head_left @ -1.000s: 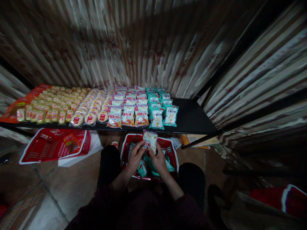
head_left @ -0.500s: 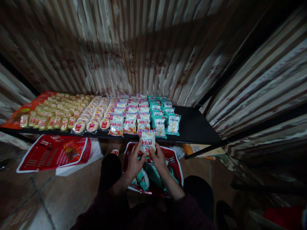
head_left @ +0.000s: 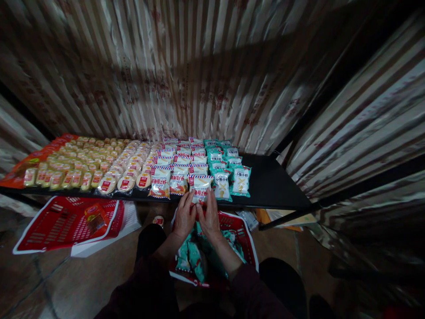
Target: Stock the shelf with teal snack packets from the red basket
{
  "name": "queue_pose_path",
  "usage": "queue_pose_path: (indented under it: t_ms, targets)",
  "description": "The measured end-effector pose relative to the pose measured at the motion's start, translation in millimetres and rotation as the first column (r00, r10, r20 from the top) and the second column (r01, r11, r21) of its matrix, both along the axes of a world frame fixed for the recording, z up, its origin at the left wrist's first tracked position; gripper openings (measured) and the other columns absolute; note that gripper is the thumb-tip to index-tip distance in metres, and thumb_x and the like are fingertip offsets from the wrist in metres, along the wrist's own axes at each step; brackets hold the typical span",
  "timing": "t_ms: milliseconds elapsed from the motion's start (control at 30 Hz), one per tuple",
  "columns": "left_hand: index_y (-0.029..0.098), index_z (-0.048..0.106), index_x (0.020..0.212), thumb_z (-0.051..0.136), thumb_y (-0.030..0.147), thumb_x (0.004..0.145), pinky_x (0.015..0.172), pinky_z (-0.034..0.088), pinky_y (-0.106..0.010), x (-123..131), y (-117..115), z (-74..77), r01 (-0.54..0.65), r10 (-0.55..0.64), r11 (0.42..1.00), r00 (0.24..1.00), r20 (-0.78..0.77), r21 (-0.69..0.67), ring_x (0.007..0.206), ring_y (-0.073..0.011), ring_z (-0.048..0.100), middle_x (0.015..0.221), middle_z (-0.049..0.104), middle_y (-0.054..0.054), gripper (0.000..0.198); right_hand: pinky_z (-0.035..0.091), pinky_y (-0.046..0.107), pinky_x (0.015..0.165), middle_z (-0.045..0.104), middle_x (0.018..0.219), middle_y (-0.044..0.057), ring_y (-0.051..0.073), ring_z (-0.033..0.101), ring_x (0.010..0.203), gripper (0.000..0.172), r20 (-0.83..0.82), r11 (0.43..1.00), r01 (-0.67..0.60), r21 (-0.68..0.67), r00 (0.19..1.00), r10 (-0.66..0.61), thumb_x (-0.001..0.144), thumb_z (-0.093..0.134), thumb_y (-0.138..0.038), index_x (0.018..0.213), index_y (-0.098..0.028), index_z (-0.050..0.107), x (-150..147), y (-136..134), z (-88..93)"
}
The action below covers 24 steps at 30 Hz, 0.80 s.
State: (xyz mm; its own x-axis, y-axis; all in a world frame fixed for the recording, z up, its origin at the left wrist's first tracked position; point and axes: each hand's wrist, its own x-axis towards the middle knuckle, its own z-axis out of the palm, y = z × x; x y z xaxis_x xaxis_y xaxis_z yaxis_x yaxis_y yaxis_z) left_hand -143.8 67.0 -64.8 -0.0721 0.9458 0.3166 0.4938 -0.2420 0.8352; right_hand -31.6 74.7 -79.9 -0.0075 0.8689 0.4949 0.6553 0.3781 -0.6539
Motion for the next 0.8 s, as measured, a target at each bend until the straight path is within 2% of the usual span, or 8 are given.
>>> queue_pose_path:
  t_ms: [167, 333, 500, 667, 800]
  targets:
    - [0.020, 0.046, 0.137, 0.041, 0.023, 0.091, 0.113, 0.033, -0.041, -4, 17, -8.8, 0.010, -0.009, 0.999, 1.000, -0.030, 0.033, 0.134, -0.0207, 0.039, 0.141, 0.047, -0.011, 0.046, 0.028, 0.053, 0.114, 0.008, 0.159, 0.010, 0.025, 0.009, 0.147, 0.059, 0.060, 0.999, -0.031, 0.017, 0.998, 0.030, 0.098, 0.033, -0.029, 0.152, -0.025, 0.008, -2, 14, -8.0]
    - [0.020, 0.044, 0.138, 0.039, 0.021, 0.092, 0.113, 0.033, -0.042, -5, 25, -15.5, 0.038, -0.036, 0.999, 0.995, -0.096, 0.028, 0.135, -0.0202, 0.038, 0.143, 0.045, -0.011, 0.047, 0.027, 0.058, 0.112, -0.006, 0.160, 0.008, 0.029, 0.002, 0.147, 0.063, 0.114, 0.998, -0.002, 0.059, 0.994, -0.005, 0.097, 0.031, -0.020, 0.151, -0.028, 0.000, -5, 20, -17.8]
    - [0.021, 0.043, 0.139, 0.040, 0.020, 0.092, 0.112, 0.035, -0.042, -3, 27, -23.1, 0.010, -0.002, 0.999, 0.988, -0.152, 0.052, 0.134, -0.0211, 0.040, 0.144, 0.043, -0.011, 0.048, 0.028, 0.060, 0.112, -0.004, 0.160, 0.008, 0.028, 0.002, 0.147, 0.070, 0.159, 0.992, -0.007, 0.128, 0.987, -0.014, 0.095, 0.031, -0.014, 0.150, -0.028, -0.010, -8, 24, -20.6]
    - [0.022, 0.043, 0.139, 0.040, 0.018, 0.091, 0.110, 0.038, -0.043, -2, 31, -31.7, -0.014, 0.029, 0.997, 0.982, -0.187, 0.081, 0.132, -0.0217, 0.043, 0.142, 0.045, -0.010, 0.048, 0.030, 0.059, 0.111, -0.002, 0.160, 0.007, 0.029, 0.003, 0.147, 0.073, 0.201, 0.994, -0.017, 0.111, 0.980, -0.006, 0.092, 0.033, -0.009, 0.150, -0.031, -0.005, -8, 28, -18.6]
    - [0.022, 0.045, 0.137, 0.041, 0.017, 0.090, 0.108, 0.040, -0.044, -4, 36, -35.7, -0.041, 0.075, 0.991, 0.959, -0.272, 0.128, 0.129, -0.0235, 0.045, 0.139, 0.048, -0.012, 0.048, 0.031, 0.059, 0.111, -0.003, 0.160, 0.006, 0.029, 0.001, 0.147, 0.075, 0.213, 0.994, -0.009, 0.106, 0.977, -0.014, 0.091, 0.034, -0.007, 0.150, -0.032, -0.005, -9, 33, -22.9]
